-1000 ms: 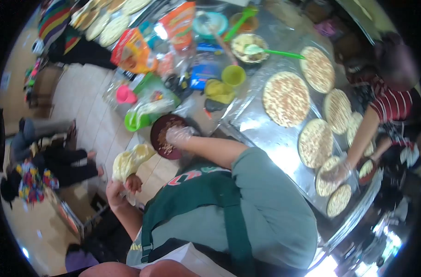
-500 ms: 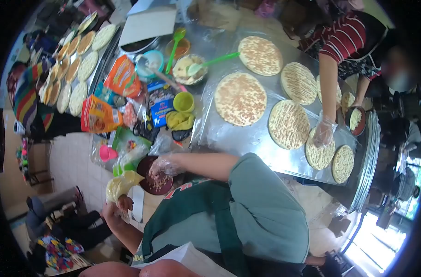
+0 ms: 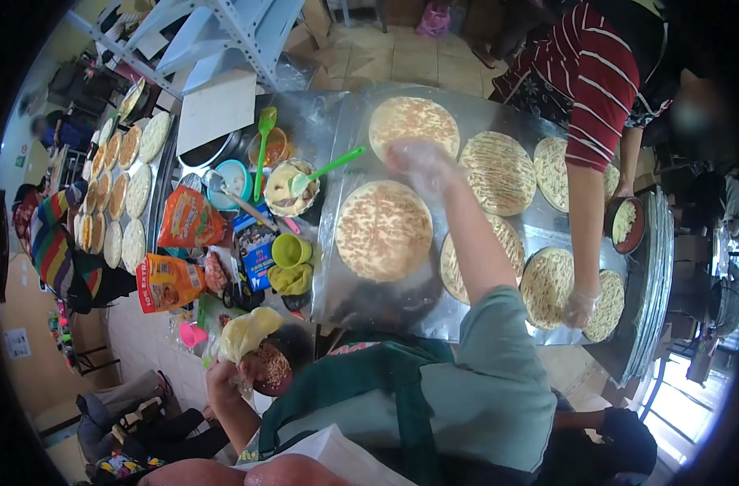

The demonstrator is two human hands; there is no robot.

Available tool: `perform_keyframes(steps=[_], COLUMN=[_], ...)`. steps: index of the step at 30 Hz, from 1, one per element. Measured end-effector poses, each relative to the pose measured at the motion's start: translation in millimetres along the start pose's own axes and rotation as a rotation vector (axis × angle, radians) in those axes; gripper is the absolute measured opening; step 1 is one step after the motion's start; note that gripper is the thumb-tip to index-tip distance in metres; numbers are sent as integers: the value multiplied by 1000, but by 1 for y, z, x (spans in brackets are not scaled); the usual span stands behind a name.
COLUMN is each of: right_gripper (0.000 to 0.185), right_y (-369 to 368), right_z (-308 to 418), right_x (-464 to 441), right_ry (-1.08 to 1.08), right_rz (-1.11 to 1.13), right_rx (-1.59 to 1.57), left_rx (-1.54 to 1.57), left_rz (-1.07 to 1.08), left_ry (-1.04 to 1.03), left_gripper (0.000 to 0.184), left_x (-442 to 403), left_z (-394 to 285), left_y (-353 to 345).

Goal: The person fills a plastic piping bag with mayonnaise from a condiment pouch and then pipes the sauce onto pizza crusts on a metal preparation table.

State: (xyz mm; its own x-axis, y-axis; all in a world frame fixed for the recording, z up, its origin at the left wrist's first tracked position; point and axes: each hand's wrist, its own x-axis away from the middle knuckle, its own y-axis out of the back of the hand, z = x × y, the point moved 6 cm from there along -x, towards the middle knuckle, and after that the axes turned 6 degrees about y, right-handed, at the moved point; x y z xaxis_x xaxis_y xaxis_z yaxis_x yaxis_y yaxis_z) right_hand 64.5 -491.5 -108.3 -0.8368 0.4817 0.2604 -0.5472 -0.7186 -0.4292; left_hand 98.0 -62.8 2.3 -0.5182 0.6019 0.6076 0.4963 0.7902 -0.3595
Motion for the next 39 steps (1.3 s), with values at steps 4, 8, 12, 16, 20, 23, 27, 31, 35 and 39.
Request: perform_keyframes(steps=[4, 8, 12, 16, 20, 23, 27, 31, 35, 39], right_gripper=[17, 18, 15, 13, 12, 11, 11, 14, 17, 20], right_y=[65, 80, 95, 54, 75, 116, 128, 140, 144, 160], right_z=[9, 5, -21, 2, 24, 43, 56, 47, 49, 32], right_x=[-72, -122, -153, -105, -100, -112, -122, -134, -105, -82], right_ry=[105, 29, -21, -135, -90, -58, -94, -34, -114, -99], right_rz=[-57, -61, 63, 281, 170, 24, -137, -48, -30, 40], right_rx=[115, 480, 790, 840, 976, 717, 757, 918, 1055, 624], left_rx=[-59, -57, -90, -81, -80, -86, -87, -70, -80, -36], left_rz=[72, 53, 72, 35, 39, 4, 23, 22, 61, 66], left_ry=[68, 171, 176, 198, 192, 191, 198, 197, 186, 188], left_gripper=[11, 12, 12, 12, 12, 12, 12, 13, 14, 14], left_x=[-24, -35, -45, -51, -53, -53, -56, -57, -60, -61], left_z=[-1, 4, 4, 4, 1, 0, 1, 0, 2, 4], left_y=[-35, -47, -52, -53, -54, -53, -53, -53, -48, -45])
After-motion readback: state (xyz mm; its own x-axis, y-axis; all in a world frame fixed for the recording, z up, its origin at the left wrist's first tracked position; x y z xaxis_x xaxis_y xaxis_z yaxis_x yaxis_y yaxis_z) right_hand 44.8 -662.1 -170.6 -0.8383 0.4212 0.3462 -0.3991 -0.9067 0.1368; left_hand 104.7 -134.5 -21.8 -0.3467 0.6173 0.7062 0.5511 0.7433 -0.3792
